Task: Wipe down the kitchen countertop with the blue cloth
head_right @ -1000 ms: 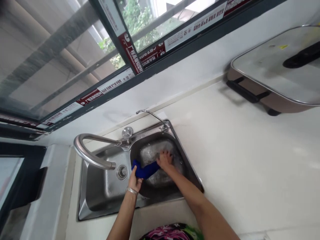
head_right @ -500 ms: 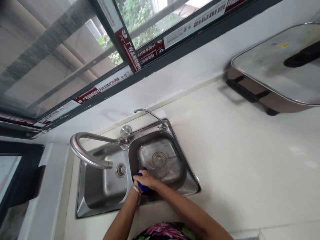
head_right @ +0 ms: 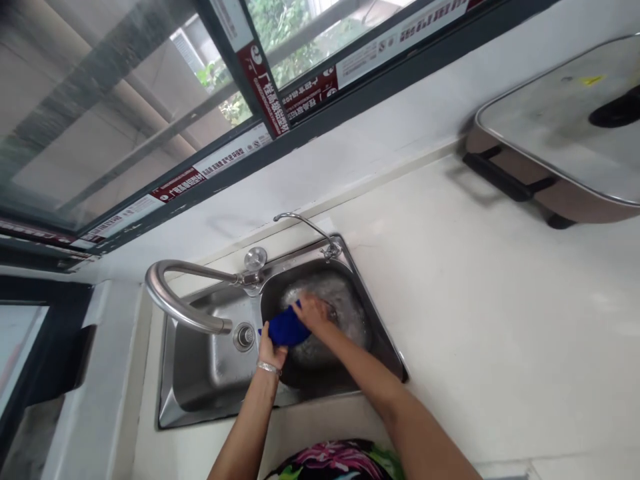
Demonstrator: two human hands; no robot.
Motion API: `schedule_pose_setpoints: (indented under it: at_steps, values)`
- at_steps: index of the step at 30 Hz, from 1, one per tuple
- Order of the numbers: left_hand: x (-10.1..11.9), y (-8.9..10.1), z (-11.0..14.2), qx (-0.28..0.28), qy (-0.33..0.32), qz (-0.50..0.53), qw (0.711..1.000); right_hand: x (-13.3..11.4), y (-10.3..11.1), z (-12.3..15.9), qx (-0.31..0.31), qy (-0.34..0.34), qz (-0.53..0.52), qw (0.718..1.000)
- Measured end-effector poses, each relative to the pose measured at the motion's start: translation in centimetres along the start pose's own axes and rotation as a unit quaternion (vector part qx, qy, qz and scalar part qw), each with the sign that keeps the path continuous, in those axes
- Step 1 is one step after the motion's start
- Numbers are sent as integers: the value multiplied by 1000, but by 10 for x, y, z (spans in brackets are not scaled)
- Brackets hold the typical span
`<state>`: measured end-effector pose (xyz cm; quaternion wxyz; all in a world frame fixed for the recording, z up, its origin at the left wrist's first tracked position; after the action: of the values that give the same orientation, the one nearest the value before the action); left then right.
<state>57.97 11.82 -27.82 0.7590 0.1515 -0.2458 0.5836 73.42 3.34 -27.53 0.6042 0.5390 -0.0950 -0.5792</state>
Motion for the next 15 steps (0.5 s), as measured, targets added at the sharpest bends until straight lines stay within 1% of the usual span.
schedule_pose_setpoints:
  at_steps: [2, 3, 4, 5, 6, 7, 8, 10, 12, 13, 14, 15]
  values:
    - [12, 7, -2, 3, -23, 14, 1000, 30, 11, -21, 6, -38, 21, 999]
    - [13, 11, -2, 4, -22, 17, 1000, 45, 15, -29, 9, -60, 29, 998]
    - [10, 16, -3, 6, -15, 18, 1000, 56, 17, -37, 13, -72, 39, 997]
    - [4, 20, -2, 7, 0, 18, 1000, 63, 16, -43, 18, -71, 53, 996]
    - [-5, 24, -1, 6, 19, 19, 1000, 64, 12, -47, 23, -56, 69, 996]
    - [-15, 27, 0, 2, 42, 21, 999, 59, 4, -48, 24, -29, 83, 996]
    - [-26, 29, 3, -4, 65, 23, 998, 51, -9, -46, 17, 2, 92, 996]
    - [-45, 31, 8, -18, 107, 32, 994, 29, -46, -31, -22, 49, 85, 995]
    - [-57, 31, 14, -25, 132, 43, 990, 10, -85, -9, -77, 49, 50, 995]
    - [-60, 31, 16, -26, 138, 48, 989, 4, -100, 2, -97, 52, 42, 993]
    - [-62, 32, 17, -27, 140, 52, 988, 0, -109, 9, -114, 57, 34, 991]
    - [-62, 33, 18, -26, 140, 55, 988, 1, -114, 13, -127, 58, 27, 990]
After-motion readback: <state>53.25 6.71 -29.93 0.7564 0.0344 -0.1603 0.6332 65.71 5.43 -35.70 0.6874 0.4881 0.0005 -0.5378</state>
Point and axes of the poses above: each hand's wrist, its own z-axis away from the middle knuckle, its own y-axis out of the back of the hand, x = y × z, the point moved 8 cm from there along -z, towards the middle knuckle
